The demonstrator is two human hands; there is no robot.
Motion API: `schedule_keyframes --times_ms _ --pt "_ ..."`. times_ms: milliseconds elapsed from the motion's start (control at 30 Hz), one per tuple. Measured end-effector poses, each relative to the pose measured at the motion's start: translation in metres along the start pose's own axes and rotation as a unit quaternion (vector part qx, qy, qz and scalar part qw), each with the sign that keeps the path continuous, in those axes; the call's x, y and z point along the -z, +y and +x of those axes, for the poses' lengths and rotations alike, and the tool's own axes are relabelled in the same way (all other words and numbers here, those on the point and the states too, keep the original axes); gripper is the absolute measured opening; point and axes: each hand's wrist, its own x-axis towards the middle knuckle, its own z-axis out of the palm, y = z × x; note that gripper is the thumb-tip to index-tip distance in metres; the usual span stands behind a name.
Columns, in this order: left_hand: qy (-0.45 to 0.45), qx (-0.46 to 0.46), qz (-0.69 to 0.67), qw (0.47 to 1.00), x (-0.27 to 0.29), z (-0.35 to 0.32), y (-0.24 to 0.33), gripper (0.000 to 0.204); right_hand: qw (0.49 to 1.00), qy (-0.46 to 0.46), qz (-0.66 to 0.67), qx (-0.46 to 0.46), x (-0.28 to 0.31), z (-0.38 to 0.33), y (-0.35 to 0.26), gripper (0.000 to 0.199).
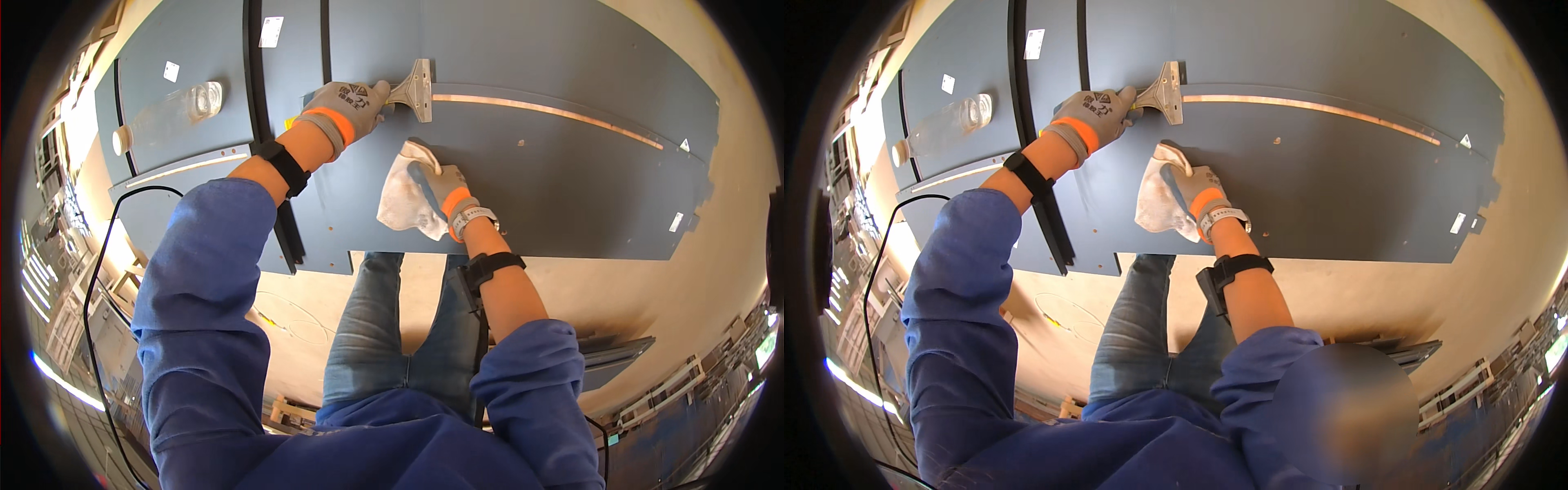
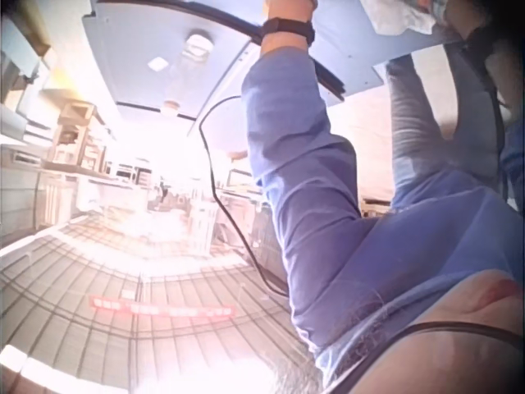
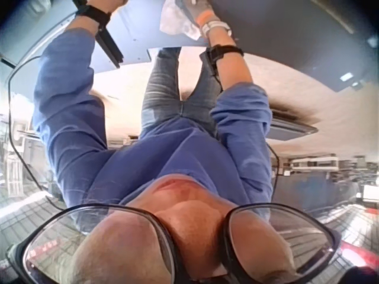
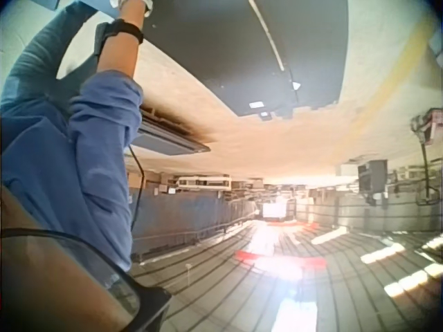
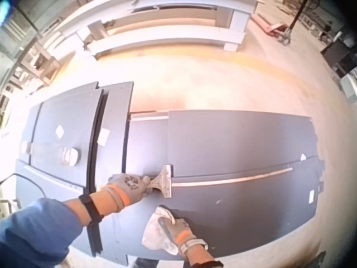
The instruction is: Cleaning and scraping residue from large gray furniture panels at a workshop workbench.
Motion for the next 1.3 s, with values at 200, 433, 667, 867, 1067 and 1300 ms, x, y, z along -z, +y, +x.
schedule_keyframes --times_ms 200,433,667,867,1067,1300 --pt "0.026 0.012 0.035 0.999 -0.008 0.013 0.014 0.027 0.995 0.090 -0.003 0.042 0.027 -0.004 0.062 0.057" --pt "-0.008 -0.004 0.057 0.998 0.022 0.036 0.070 0.026 0.925 0.310 0.207 -0.064 0.177 -0.046 0.206 0.055" --pt "0.009 -0.012 0.093 0.996 0.032 0.044 0.086 0.025 0.888 0.295 0.346 -0.063 0.204 -0.058 0.210 0.051" --pt "-0.011 0.012 0.115 0.993 0.033 0.057 0.108 0.030 0.882 0.296 0.365 -0.041 0.203 -0.060 0.206 0.052" --pt "0.047 -0.043 0.097 0.993 0.048 0.083 0.153 0.029 0.895 0.256 0.357 -0.081 0.207 -0.058 0.209 0.057" --pt "0.045 -0.041 0.091 0.994 0.062 0.103 0.190 0.029 0.877 0.239 0.409 -0.083 0.207 -0.049 0.216 0.050"
